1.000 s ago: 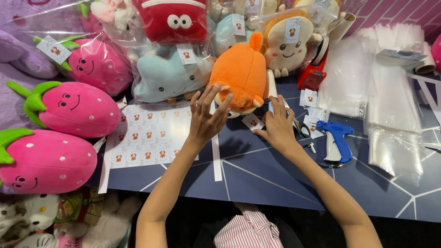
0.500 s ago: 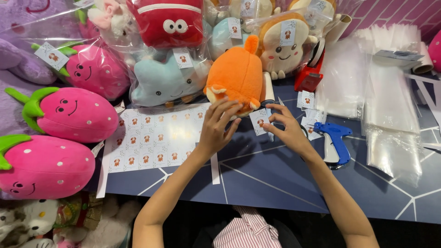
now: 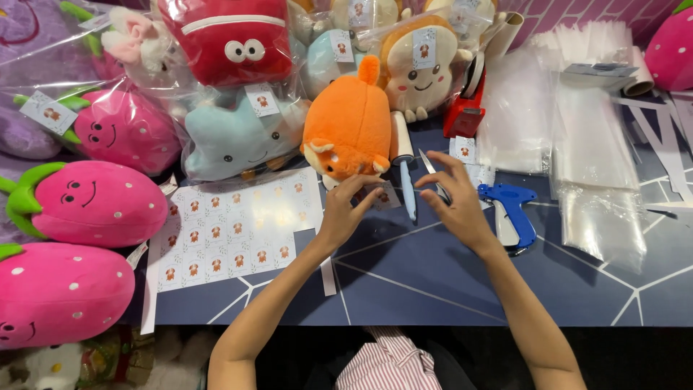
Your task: Cutting a sheet of stickers with scissors and then packaging an orange plush toy into a plastic bag.
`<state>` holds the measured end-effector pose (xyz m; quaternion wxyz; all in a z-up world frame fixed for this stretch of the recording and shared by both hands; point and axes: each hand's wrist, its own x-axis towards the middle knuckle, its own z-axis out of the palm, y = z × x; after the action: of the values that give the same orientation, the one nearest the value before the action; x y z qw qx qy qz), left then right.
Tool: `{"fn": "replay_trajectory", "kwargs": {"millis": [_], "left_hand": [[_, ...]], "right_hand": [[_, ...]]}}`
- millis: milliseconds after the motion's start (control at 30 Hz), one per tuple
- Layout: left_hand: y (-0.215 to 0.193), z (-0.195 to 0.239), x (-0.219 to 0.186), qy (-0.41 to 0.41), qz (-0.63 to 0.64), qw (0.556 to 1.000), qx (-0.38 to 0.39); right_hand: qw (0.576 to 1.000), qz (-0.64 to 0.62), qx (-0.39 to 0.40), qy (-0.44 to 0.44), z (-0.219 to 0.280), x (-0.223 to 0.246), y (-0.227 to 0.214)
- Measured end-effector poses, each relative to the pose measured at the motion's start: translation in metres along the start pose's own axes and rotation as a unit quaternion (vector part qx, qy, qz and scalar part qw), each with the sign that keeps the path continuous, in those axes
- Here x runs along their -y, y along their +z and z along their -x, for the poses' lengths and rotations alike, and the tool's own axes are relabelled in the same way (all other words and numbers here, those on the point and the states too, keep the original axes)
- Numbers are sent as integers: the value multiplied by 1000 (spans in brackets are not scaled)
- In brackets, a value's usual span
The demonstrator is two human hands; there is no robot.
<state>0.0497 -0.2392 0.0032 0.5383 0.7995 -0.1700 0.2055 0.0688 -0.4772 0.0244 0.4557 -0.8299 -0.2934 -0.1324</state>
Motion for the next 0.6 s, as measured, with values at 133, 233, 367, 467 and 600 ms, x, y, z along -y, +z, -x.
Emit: {"fn": "replay_trajectory", "kwargs": {"millis": [133, 233, 367, 467, 600], "left_hand": [[-5, 3, 9, -15, 7, 1000, -9], [-7, 4, 9, -19, 22, 999, -16], [-7, 5, 6, 8, 15, 1000, -16], [-5, 4, 4, -5, 9, 1000, -19], [1, 9, 6, 6, -15, 1000, -13]], "right_hand": [[989, 99, -102, 34, 35, -29, -48], [949, 250, -150, 119, 75, -58, -74], [874, 340, -112, 329, 112, -66, -77], [841, 366, -46, 397, 113, -61, -74], [853, 291, -6, 434, 96, -49, -78]]}}
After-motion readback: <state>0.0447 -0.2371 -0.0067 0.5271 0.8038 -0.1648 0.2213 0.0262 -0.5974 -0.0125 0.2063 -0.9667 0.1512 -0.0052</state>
